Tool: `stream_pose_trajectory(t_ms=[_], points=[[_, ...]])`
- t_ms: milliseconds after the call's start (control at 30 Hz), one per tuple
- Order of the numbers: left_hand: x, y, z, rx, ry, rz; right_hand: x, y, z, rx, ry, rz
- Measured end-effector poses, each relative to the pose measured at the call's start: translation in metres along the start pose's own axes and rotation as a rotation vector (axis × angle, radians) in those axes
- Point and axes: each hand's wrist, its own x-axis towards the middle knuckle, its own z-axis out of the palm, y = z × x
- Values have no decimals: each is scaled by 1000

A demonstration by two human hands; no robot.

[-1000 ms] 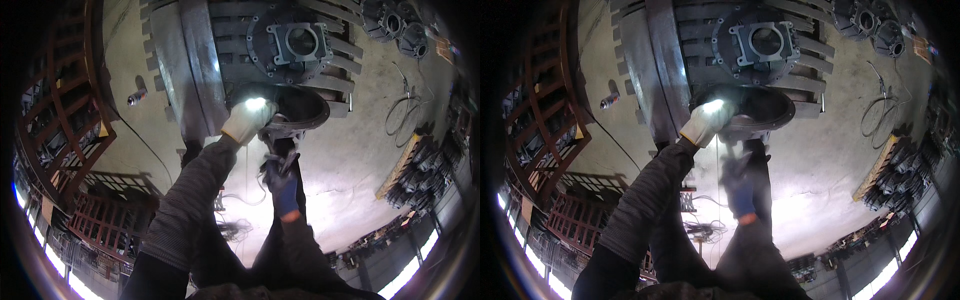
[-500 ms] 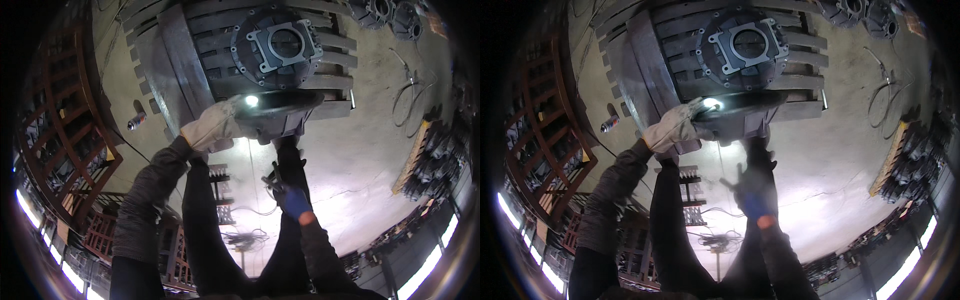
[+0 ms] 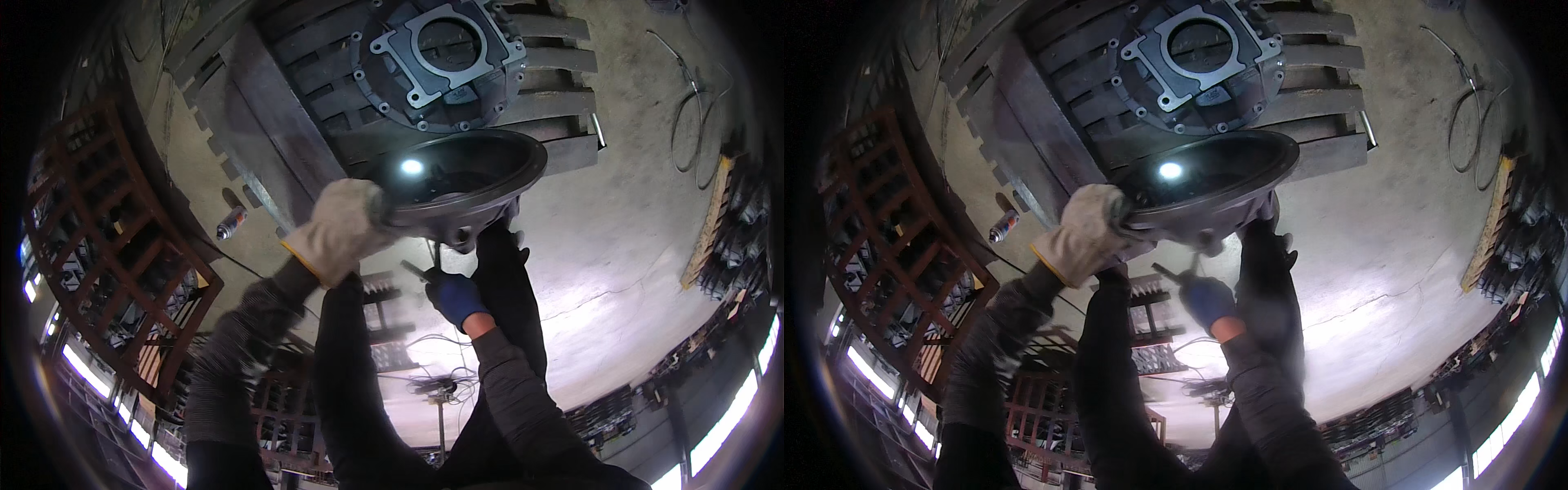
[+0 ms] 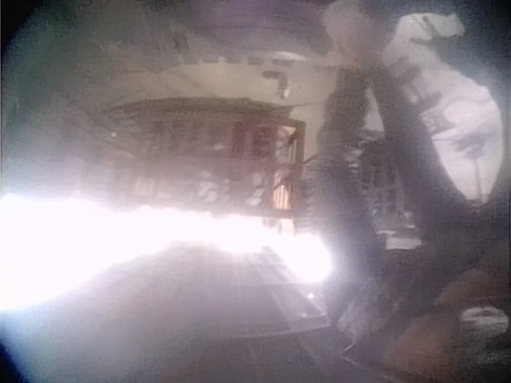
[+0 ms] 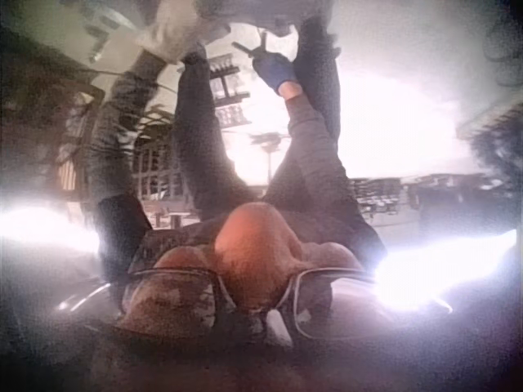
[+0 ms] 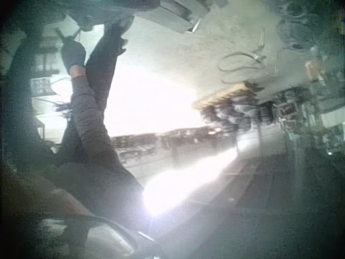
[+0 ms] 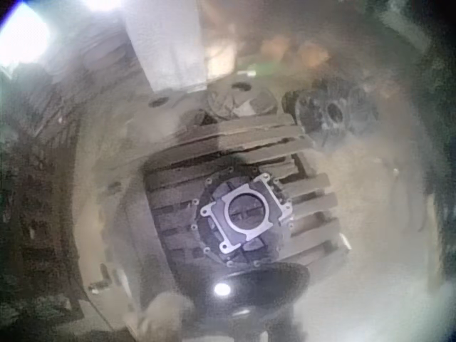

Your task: The person sits on the floor and uses an angle grinder to smooth the edges of a metal housing. They rotate the part to access different sides, then place it on a nearby rack and repeat the process with another identical part.

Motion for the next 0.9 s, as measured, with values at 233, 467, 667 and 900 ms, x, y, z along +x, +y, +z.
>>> stream_pose_trajectory(t_ms=[233, 467, 667, 900], points=[[9, 71, -53, -178, -118, 150, 2, 4, -2, -26, -23, -35], [-1, -47, -22, 148, -246, 152, -3, -20, -30, 79, -40, -31], [10, -83, 18, -121, 118, 396, -2, -20, -23, 13, -42, -28], [16, 59, -10, -256, 203, 275, 0, -3, -7, 128, -122, 32]])
